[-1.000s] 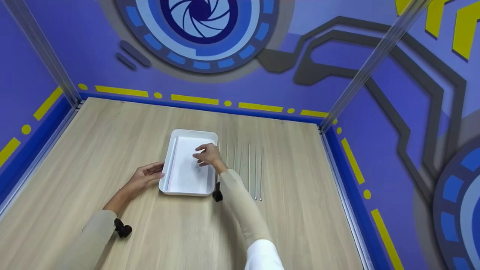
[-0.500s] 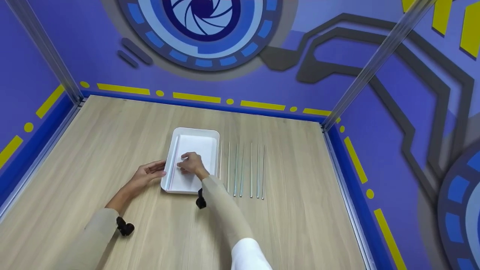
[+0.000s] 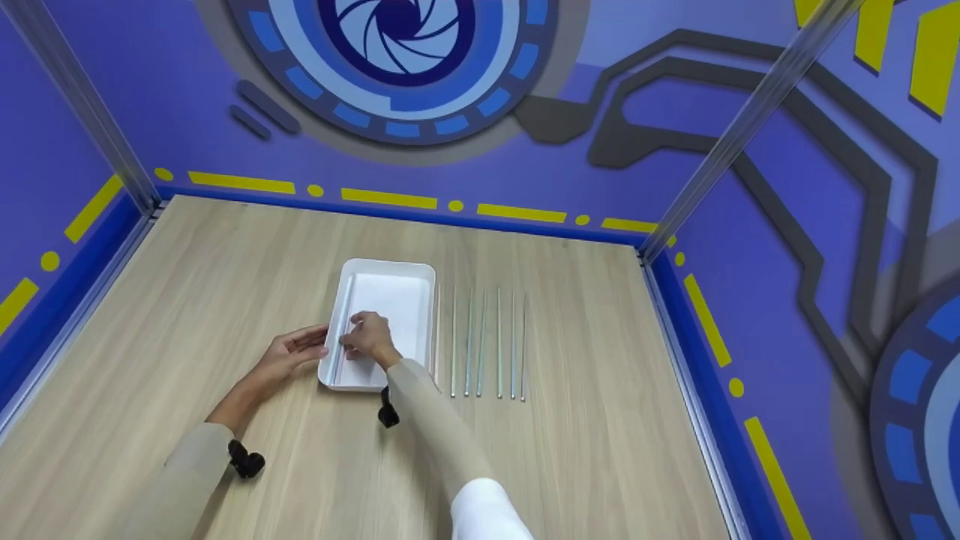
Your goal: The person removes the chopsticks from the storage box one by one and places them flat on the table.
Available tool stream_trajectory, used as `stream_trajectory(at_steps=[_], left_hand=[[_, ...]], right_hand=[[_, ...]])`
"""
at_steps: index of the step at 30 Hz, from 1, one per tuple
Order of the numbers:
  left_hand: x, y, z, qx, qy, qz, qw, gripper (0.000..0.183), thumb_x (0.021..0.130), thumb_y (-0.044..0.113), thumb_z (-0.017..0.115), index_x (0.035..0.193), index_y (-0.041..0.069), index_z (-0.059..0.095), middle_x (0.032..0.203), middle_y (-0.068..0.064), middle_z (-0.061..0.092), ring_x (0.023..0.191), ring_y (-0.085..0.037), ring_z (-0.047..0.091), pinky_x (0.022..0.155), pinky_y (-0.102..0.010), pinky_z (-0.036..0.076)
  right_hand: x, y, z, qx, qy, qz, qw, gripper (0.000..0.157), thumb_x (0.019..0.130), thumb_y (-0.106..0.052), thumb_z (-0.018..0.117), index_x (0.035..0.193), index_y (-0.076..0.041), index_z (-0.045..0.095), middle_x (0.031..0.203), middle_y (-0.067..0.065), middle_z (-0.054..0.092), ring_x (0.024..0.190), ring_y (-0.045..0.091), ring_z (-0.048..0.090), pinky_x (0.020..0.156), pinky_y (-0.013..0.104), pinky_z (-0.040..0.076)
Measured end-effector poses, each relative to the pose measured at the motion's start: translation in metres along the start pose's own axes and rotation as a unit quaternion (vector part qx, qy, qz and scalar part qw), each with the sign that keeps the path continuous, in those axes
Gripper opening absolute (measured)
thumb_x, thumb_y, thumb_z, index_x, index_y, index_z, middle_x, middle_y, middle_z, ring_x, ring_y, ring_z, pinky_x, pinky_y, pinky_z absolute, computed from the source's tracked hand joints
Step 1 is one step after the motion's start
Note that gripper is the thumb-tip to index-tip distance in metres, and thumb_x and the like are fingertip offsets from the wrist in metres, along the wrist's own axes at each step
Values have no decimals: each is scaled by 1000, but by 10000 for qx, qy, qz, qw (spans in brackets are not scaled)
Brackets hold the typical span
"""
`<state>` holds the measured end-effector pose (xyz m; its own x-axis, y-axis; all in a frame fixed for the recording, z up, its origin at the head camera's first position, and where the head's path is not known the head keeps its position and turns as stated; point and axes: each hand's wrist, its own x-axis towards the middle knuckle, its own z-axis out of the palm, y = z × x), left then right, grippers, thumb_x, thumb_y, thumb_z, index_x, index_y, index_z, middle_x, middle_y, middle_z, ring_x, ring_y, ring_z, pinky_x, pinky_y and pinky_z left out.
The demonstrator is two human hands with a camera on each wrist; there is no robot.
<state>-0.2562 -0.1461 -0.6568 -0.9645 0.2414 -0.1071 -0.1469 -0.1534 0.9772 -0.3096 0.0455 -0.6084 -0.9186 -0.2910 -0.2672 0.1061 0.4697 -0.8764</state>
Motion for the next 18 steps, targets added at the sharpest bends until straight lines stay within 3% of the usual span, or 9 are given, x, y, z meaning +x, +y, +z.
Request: stream_trajectory(at_steps=[7, 18], left_hand=[[0, 1, -1, 30, -59, 12, 10000, 59, 96, 4, 69, 150, -5, 45, 152, -28, 48, 143, -37, 48, 103, -21, 54], [-1, 2, 1, 252, 4, 75, 9997, 58, 96, 7, 70, 148, -5, 47, 150, -28, 51, 143, -39, 48, 101, -18, 54]], right_hand=[[4, -2, 5, -293, 42, 78, 9995, 45, 84, 3, 78, 125, 9, 60, 74, -1, 60, 61, 16, 69, 58, 28, 64], [3, -4, -2, -858, 18, 87, 9963, 47, 84, 3, 78, 127, 6, 61, 74, 2, 65, 57, 15, 67, 54, 25, 62]])
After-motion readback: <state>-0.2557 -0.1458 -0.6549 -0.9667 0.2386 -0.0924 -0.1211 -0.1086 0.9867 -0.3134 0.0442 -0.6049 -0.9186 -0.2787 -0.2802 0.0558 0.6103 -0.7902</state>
